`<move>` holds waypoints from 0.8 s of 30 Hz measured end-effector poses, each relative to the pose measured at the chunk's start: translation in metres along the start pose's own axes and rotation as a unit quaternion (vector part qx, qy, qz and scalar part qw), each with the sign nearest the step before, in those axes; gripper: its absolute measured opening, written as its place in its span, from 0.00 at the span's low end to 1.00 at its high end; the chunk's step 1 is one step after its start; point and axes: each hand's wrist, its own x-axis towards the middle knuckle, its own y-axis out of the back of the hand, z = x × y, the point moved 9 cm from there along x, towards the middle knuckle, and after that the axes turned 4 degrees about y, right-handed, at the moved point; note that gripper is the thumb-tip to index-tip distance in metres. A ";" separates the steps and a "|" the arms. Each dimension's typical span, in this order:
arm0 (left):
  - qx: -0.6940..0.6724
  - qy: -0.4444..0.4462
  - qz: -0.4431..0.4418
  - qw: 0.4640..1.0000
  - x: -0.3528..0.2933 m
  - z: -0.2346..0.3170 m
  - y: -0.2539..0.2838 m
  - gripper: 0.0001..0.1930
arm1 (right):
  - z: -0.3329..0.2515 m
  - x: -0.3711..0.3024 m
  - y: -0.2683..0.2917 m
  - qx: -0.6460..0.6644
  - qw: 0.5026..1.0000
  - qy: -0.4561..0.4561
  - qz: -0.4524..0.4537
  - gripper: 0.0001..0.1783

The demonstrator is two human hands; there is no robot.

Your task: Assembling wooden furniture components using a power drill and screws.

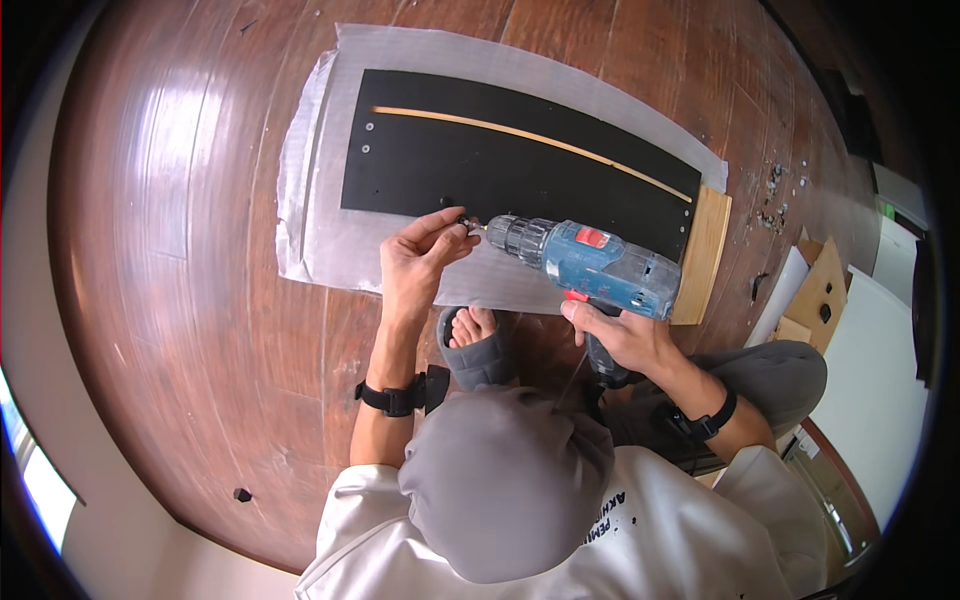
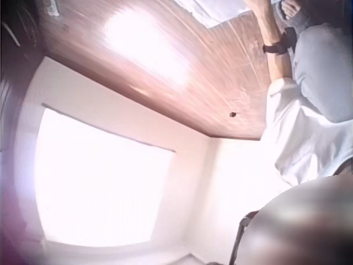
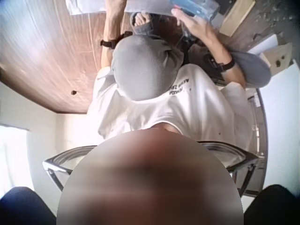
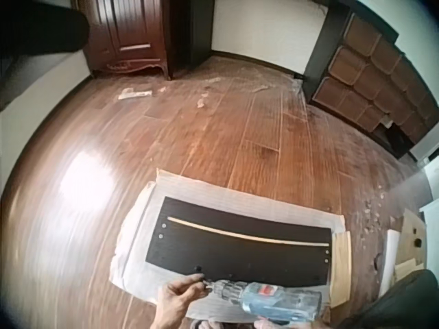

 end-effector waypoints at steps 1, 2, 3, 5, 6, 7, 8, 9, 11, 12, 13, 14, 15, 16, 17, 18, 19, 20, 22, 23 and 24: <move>-0.005 0.000 0.006 1.000 -0.001 0.000 0.002 0.14 | 0.000 0.002 -0.001 0.009 1.000 0.001 0.005 0.07; -0.022 -0.001 0.011 1.000 -0.001 0.000 0.004 0.14 | -0.001 0.005 -0.002 0.018 1.000 0.003 0.011 0.06; -0.038 -0.004 0.017 0.999 -0.002 -0.001 0.007 0.14 | -0.001 0.007 -0.005 0.016 1.000 0.002 0.004 0.06; -0.042 -0.014 0.036 0.998 -0.004 -0.005 0.013 0.14 | -0.001 0.012 -0.009 -0.034 0.999 -0.010 -0.002 0.05; -0.041 -0.025 0.051 0.998 -0.003 -0.005 0.018 0.13 | -0.002 0.017 -0.013 -0.037 0.999 -0.008 -0.011 0.05; -0.045 -0.029 0.060 0.997 -0.002 -0.005 0.022 0.13 | -0.011 0.022 -0.017 -0.102 0.994 0.034 -0.016 0.05; -0.018 -0.052 0.084 0.995 -0.002 -0.002 0.027 0.13 | -0.021 0.027 -0.022 -0.166 0.983 0.076 -0.021 0.06; 0.007 -0.073 0.106 0.992 -0.002 0.000 0.031 0.13 | -0.024 0.032 -0.026 -0.171 0.982 0.078 -0.029 0.06; 0.014 -0.102 0.133 0.986 0.002 0.001 0.037 0.12 | -0.046 0.040 -0.041 -0.291 0.936 0.190 -0.055 0.12; 0.020 -0.128 0.165 0.978 0.002 0.005 0.042 0.11 | -0.048 0.046 -0.044 -0.267 0.943 0.190 -0.059 0.19; 0.027 -0.152 0.197 0.968 0.001 0.009 0.048 0.11 | -0.049 0.052 -0.049 -0.271 0.942 0.189 -0.066 0.19; 0.027 -0.152 0.214 0.965 0.003 0.010 0.053 0.09 | -0.051 0.057 -0.055 -0.271 0.940 0.194 -0.072 0.21; 0.022 -0.150 0.221 0.963 0.004 0.009 0.057 0.09 | -0.054 0.062 -0.061 -0.270 0.939 0.199 -0.080 0.23; 0.000 -0.152 0.241 0.958 0.004 0.007 0.063 0.09 | -0.056 0.067 -0.066 -0.259 0.944 0.188 -0.083 0.23; -0.022 -0.154 0.261 0.953 0.004 0.006 0.068 0.09 | -0.059 0.071 -0.068 -0.262 0.942 0.187 -0.091 0.23; -0.027 -0.152 0.267 0.951 0.005 0.005 0.069 0.09 | -0.056 0.076 -0.070 -0.265 0.945 0.164 -0.101 0.23; -0.043 -0.147 0.280 0.948 0.005 0.004 0.072 0.09 | -0.053 0.081 -0.072 -0.268 0.947 0.141 -0.110 0.24; -0.059 -0.141 0.293 0.944 0.006 0.002 0.074 0.08 | -0.055 0.084 -0.075 -0.271 0.945 0.140 -0.117 0.24; -0.110 -0.141 0.293 0.939 0.013 -0.006 0.078 0.08 | -0.061 0.089 -0.079 -0.270 0.944 0.164 -0.093 0.21; -0.157 -0.141 0.288 0.934 0.016 -0.011 0.080 0.08 | -0.062 0.091 -0.084 -0.272 0.943 0.165 -0.098 0.21; -0.161 -0.141 0.290 0.933 0.019 -0.013 0.079 0.08 | -0.061 0.095 -0.084 -0.270 0.950 0.134 -0.082 0.14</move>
